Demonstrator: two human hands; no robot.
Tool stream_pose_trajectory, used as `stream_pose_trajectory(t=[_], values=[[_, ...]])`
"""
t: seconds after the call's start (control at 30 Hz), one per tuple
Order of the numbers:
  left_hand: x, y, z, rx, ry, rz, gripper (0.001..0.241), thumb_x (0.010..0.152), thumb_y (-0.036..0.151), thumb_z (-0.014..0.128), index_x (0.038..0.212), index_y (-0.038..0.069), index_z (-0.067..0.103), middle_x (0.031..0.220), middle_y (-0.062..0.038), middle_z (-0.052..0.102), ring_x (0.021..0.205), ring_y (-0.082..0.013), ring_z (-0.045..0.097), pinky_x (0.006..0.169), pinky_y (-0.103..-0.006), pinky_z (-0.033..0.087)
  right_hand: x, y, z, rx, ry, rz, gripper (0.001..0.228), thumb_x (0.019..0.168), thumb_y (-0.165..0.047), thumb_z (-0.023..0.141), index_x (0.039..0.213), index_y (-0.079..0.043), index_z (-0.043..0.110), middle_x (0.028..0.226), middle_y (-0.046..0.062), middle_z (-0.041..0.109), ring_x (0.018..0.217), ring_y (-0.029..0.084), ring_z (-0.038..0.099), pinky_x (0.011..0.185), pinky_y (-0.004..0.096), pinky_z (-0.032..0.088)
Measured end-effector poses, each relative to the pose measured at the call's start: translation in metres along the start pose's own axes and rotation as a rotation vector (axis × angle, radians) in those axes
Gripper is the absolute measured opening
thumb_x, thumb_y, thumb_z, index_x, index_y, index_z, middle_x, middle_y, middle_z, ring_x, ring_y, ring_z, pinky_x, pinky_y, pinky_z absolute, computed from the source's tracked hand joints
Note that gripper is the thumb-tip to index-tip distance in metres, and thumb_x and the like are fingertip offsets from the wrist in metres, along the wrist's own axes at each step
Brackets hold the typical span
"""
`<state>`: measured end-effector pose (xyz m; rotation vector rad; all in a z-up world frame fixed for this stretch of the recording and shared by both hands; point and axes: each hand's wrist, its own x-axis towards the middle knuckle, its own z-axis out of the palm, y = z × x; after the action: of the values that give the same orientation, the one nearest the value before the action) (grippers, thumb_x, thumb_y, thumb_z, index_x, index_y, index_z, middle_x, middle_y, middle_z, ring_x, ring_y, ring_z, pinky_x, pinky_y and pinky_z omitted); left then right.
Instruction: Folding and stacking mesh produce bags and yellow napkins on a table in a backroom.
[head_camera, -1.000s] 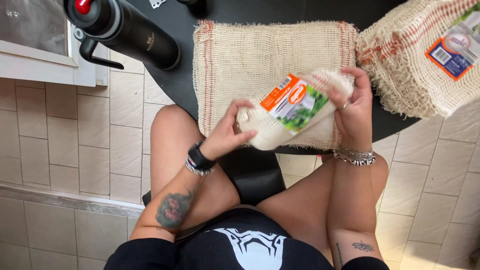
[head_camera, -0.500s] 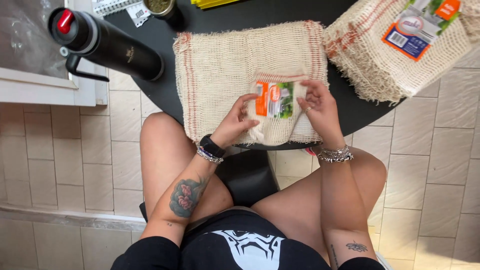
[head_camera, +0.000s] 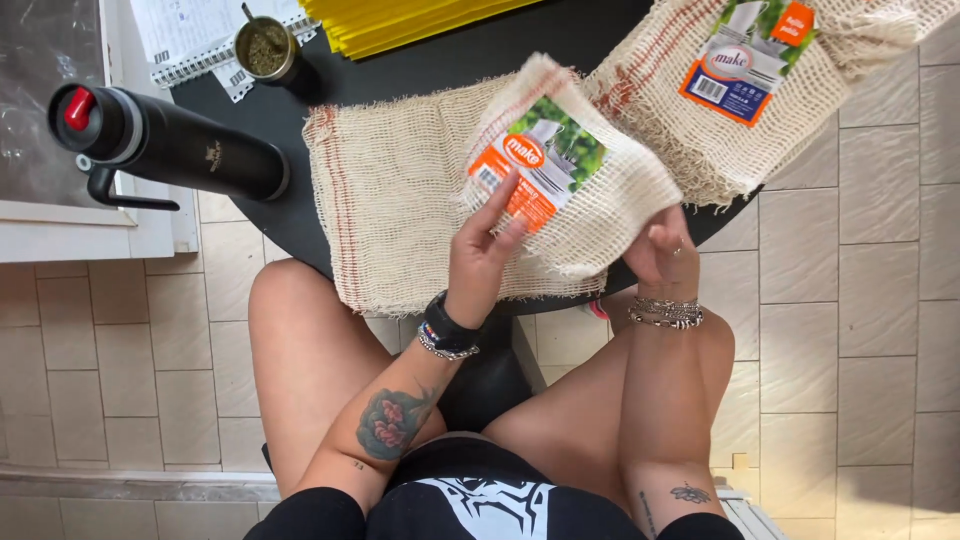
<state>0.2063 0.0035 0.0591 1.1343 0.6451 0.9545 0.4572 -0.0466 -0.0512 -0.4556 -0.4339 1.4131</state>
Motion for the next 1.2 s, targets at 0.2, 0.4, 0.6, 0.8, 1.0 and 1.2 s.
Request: stream_pose_trajectory(t=[0.2,0.4,0.6,0.8,1.0,1.2], values=[[0.007,0.006,0.031,0.010,0.299,0.062,0.074,0.095,0.013,0.076,0.159,0.014,0.039,0.150,-0.016,0.053,0.129,-0.0160,0.054,0.111,-0.0345,0.051,0.002,-0.009,0.046,-0.220,0.191,-0.032,0.074,0.078,-0.016,0.076,0.146,-0.008,0.047,0.137,0.020,0.062,0.123,0.036,0.066,0.102,0.054,0.059],[0.035,-0.002,0.036,-0.035,0.197,0.022,0.103,0.086,0.007,0.082,0.165,0.011,0.017,0.154,-0.027,0.041,0.134,-0.0275,0.051,0.112,-0.0395,0.051,-0.008,-0.051,0.123,-0.797,0.203,-0.150,0.093,0.088,0.009,0.071,0.159,-0.002,0.012,0.148,0.018,0.047,0.129,0.026,0.053,0.115,0.045,0.049],[0.112,-0.012,0.075,0.478,-0.132,0.391,0.066,0.101,0.035,0.075,0.157,0.021,0.042,0.164,-0.007,0.045,0.156,-0.0242,0.044,0.134,-0.0420,0.041,-0.008,-0.089,0.084,-1.280,0.403,-0.750,0.059,0.117,-0.006,0.060,0.165,-0.009,0.026,0.172,0.009,0.026,0.164,0.024,0.023,0.140,0.043,0.022],[0.169,-0.039,0.069,-0.205,-0.208,-0.171,0.047,0.093,-0.004,0.066,0.138,0.007,0.061,0.149,-0.020,0.056,0.105,-0.0208,0.072,0.082,-0.0257,0.064,-0.003,-0.112,0.090,-1.362,0.585,-0.417,0.070,0.089,0.011,0.061,0.154,-0.004,0.040,0.158,0.017,0.042,0.151,0.032,0.036,0.126,0.044,0.026],[0.193,-0.021,0.058,-0.010,-0.564,0.007,0.058,0.097,0.016,0.063,0.152,0.014,0.049,0.161,-0.014,0.045,0.152,-0.0308,0.041,0.126,-0.0521,0.040,-0.002,-0.111,0.084,-1.454,0.539,-0.534,0.083,0.081,0.003,0.055,0.160,-0.010,0.034,0.167,0.013,0.037,0.160,0.032,0.030,0.134,0.055,0.007],[0.242,-0.047,0.065,0.631,-0.402,0.391,0.038,0.113,0.023,0.060,0.149,0.031,0.051,0.150,-0.016,0.058,0.150,-0.0367,0.038,0.100,-0.0393,0.058,0.008,-0.108,0.039,-1.369,0.593,-0.543,0.068,0.114,0.008,0.058,0.165,-0.022,0.025,0.173,0.015,0.025,0.159,0.034,-0.004,0.134,0.043,0.023]])
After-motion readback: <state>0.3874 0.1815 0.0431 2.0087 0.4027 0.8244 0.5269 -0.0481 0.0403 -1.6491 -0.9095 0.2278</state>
